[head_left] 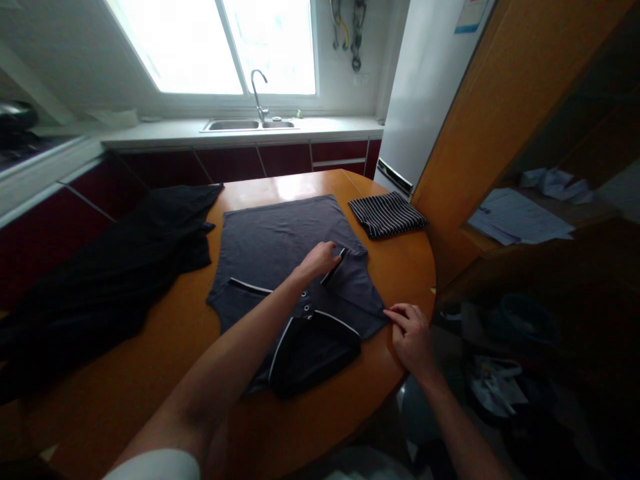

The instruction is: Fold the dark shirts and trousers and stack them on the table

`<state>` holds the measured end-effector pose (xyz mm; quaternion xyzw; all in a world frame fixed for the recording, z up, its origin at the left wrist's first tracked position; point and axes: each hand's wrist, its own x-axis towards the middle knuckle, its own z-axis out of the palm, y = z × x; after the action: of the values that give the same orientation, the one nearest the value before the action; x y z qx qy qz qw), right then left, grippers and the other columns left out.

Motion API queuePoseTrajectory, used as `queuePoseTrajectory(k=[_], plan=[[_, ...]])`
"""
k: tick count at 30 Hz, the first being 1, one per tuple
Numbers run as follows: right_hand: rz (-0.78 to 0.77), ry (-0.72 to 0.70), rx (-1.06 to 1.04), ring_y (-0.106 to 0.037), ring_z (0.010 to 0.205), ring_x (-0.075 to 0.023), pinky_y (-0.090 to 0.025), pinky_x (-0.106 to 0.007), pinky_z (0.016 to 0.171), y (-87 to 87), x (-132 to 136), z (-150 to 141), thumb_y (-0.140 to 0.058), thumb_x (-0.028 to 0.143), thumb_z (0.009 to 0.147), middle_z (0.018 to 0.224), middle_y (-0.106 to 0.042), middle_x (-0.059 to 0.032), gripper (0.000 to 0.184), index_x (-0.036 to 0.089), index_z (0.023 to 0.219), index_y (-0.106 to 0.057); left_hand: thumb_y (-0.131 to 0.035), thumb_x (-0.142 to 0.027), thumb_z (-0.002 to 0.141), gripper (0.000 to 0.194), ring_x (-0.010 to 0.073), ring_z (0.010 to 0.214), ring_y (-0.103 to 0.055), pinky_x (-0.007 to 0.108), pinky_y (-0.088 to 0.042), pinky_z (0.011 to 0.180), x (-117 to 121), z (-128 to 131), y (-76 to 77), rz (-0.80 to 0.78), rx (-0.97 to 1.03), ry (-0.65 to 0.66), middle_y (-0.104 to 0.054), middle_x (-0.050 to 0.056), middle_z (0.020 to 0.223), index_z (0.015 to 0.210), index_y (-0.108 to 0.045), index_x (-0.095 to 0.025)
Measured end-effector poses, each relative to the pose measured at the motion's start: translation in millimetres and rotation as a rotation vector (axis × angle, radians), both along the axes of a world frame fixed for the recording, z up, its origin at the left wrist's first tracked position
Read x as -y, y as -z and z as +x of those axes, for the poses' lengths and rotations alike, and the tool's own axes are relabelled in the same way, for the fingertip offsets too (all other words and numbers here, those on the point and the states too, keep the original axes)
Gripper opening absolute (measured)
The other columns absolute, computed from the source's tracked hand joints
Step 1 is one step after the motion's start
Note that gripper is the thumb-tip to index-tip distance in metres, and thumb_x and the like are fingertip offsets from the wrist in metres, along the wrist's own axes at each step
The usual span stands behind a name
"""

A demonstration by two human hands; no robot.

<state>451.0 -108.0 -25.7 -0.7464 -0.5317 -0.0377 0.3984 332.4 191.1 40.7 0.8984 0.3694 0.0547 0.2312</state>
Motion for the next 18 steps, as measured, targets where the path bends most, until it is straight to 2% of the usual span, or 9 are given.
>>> queuePoseTrajectory(k=[2,4,7,9,14,16,18], plan=[[-0.013,0.008,0.01,-0.058,0.097,-0.0258,-0.049,-0.045,0.088,0.1,-0.3,0.2,-0.05,0.01,0.087,0.101,-0.069,-0.0078,0.036,0.027,0.098,-0.08,-0.062,-0.034,0.092,0.05,0.0269,0.116,-0.06,0.033,-0.044,0.104,-9.6,17.5,3.9,0.06,0.02,0.024,-0.063,0.016,0.125,0.137,-0.059,-0.013],[-0.014,0.015,0.011,-0.058,0.097,-0.0258,-0.049,-0.045,0.089,-0.4,-0.6,0.1,-0.05,0.01,0.087,0.101,-0.069,-0.0079,0.036,0.027,0.098,-0.08,-0.065,-0.038,0.091,0.049,0.028,0.12,-0.057,0.037,-0.042,0.107,-16.9,33.3,8.4,0.076,0.015,0.06,-0.06,0.014,0.129,0.136,-0.062,-0.018],[-0.017,0.015,0.007,-0.058,0.097,-0.026,-0.049,-0.045,0.088,-2.3,-0.7,-0.6,-0.051,0.011,0.088,0.101,-0.069,-0.0078,0.035,0.027,0.099,-0.08,-0.07,-0.045,0.087,0.039,0.0304,0.123,-0.053,0.042,-0.043,0.106,-22.3,51.5,13.7,0.038,-0.021,0.138,-0.058,0.01,0.131,0.12,-0.071,-0.026],[-0.026,0.014,0.002,-0.058,0.097,-0.0263,-0.049,-0.045,0.088,-3.6,-0.6,-1.1,-0.052,0.011,0.088,0.102,-0.069,-0.0078,0.035,0.028,0.1,-0.08,-0.072,-0.046,0.086,0.032,0.0308,0.121,-0.052,0.043,-0.043,0.104,-21.9,60.4,15.8,0.021,-0.036,0.181,-0.058,0.009,0.13,0.111,-0.075,-0.026],[-0.034,0.021,-0.002,-0.058,0.097,-0.0262,-0.049,-0.044,0.087,-5.8,-0.9,-2.1,-0.052,0.01,0.087,0.101,-0.069,-0.008,0.035,0.026,0.099,-0.08,-0.066,-0.041,0.09,0.026,0.0331,0.122,-0.049,0.048,-0.042,0.102,-3.3,69.9,18.4,0.075,-0.009,0.152,-0.057,0.011,0.128,0.109,-0.072,-0.023],[-0.036,0.021,-0.005,-0.059,0.097,-0.0263,-0.049,-0.044,0.087,-6.5,-0.9,-2.4,-0.052,0.01,0.086,0.101,-0.069,-0.0077,0.035,0.027,0.1,-0.08,-0.064,-0.036,0.092,0.027,0.0347,0.125,-0.045,0.052,-0.038,0.105,10.2,68.4,17.9,0.189,0.037,0.108,-0.056,0.013,0.13,0.114,-0.069,-0.022],[-0.032,0.019,-0.011,-0.059,0.097,-0.0264,-0.049,-0.044,0.087,-6.6,-0.3,-2.6,-0.052,0.009,0.086,0.1,-0.069,-0.0076,0.035,0.027,0.099,-0.079,-0.057,-0.029,0.096,0.028,0.0324,0.127,-0.046,0.05,-0.035,0.108,24.2,65.6,16.5,0.319,0.11,0.105,-0.055,0.014,0.133,0.122,-0.065,-0.021]])
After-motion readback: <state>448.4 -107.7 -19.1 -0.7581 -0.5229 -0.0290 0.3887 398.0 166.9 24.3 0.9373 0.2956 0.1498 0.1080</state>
